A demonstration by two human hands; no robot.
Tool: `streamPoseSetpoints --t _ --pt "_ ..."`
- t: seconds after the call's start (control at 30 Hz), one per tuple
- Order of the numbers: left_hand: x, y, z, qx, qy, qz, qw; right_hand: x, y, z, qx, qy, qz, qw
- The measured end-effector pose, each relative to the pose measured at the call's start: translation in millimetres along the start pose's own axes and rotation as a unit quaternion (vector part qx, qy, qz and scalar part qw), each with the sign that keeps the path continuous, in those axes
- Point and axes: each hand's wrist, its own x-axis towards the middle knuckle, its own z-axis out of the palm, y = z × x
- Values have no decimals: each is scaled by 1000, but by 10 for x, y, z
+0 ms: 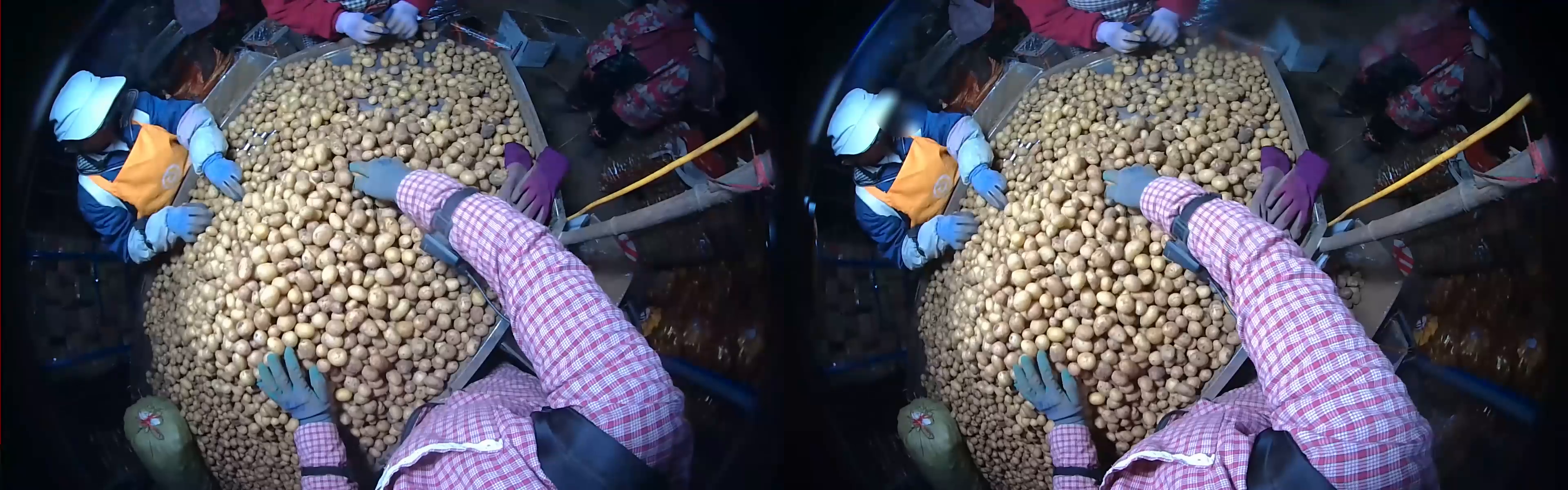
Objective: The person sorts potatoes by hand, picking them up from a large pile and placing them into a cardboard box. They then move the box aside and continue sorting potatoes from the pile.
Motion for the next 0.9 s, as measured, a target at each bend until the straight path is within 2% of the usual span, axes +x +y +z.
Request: streamPoseSetpoints --t 0.07,0.1,0.13,0.2,0.33,0.4,0.47,0.53,0.6,0.67,0.77,0.87,0.9 --pt "-19 -16 -4 4 -9 0 1000 175 128 8 56 18 9 998" --pt "-27 -13 1 12 -4 1 1000 303 184 -50 23 -33 32 999" --pt "-19 -4 -17 13 -8 -3 1000 338 225 -60 46 5 25 999" --pt "-7 22 -50 11 -18 -11 1000 356 246 -104 102 6 41 994" --pt "-11 -10 20 11 14 8 1000 -382 91 -64 165 171 -35 971" --pt "10 -1 -3 5 23 13 1000 -768 212 -76 234 191 -10 953" --pt "17 -2 -2 18 33 18 999 -940 620 -195 226 264 16 937" --pt "24 -1 -5 15 33 20 999 -925 1141 -549 230 281 129 923" --pt "39 19 -2 7 35 19 999 -790 1840 -716 41 323 175 929" --pt "27 28 -3 7 33 16 999 -670 2258 -729 3 279 179 943" --pt "-2 12 3 14 27 13 999 -458 2470 -588 -91 240 215 942" --pt "8 -9 32 12 29 17 999 -466 2558 -745 -53 164 187 967" --pt "29 7 18 10 37 18 999 -546 2509 -792 181 177 221 942"
